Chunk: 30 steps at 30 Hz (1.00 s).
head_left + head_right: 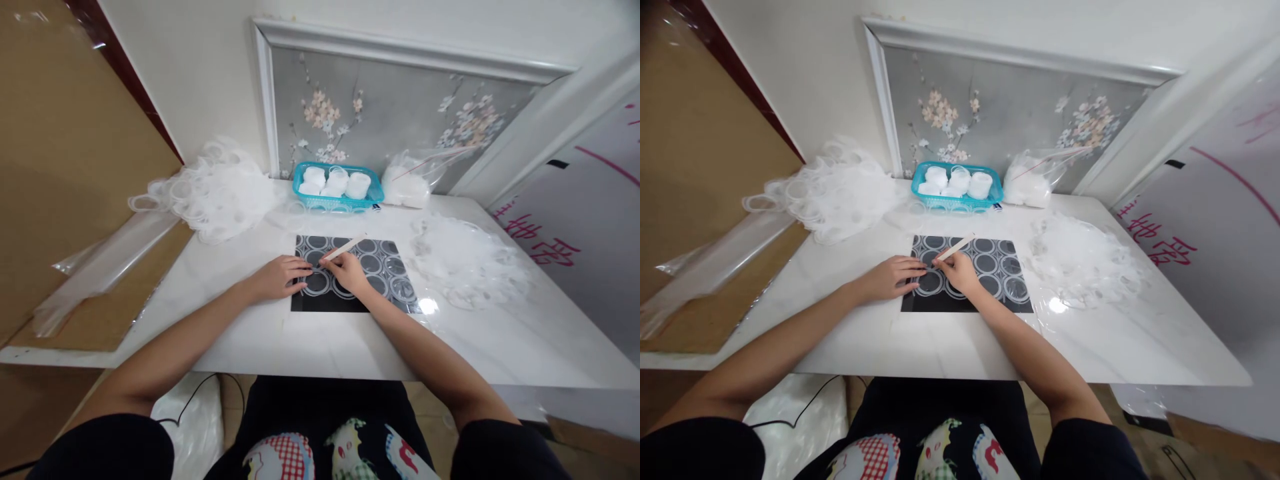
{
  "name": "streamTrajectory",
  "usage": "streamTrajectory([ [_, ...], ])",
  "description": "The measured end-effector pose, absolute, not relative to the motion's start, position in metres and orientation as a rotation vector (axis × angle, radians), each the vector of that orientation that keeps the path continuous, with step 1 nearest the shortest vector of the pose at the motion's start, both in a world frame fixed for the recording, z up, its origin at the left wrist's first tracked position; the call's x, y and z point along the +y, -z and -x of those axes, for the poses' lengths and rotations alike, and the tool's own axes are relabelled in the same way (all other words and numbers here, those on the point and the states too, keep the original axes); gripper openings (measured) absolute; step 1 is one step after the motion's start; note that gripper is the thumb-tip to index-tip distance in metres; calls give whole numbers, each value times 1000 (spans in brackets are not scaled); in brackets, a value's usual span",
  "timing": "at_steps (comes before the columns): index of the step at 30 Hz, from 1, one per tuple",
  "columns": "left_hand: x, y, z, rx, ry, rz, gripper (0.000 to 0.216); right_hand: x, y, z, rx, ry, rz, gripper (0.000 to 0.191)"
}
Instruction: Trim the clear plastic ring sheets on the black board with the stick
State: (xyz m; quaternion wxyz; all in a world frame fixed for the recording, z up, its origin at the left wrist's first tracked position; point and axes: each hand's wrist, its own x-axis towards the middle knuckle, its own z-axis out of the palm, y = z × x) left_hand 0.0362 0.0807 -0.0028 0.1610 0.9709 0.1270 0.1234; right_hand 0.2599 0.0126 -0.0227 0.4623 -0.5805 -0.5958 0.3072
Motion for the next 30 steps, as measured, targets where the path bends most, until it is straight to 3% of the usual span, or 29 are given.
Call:
streamTrajectory([
  [9,84,-1,-31,595,66,-2742,46,7,17,-258,-1987,-252,1401,19],
  [14,83,-7,-28,585,101,-2724,46,37,-16,-297,-1227,6,1610,26],
  [16,81,-8,-27,595,81,-2703,51,29,-23,-300,-1142,-72,1539,29],
  [22,74,-3,-34,700,79,-2665,83,-43,1,-249,-1510,-715,1375,25],
  [30,67,-8,-41,777,133,-2622,85,-47,19,-241,-1537,-750,1415,27],
])
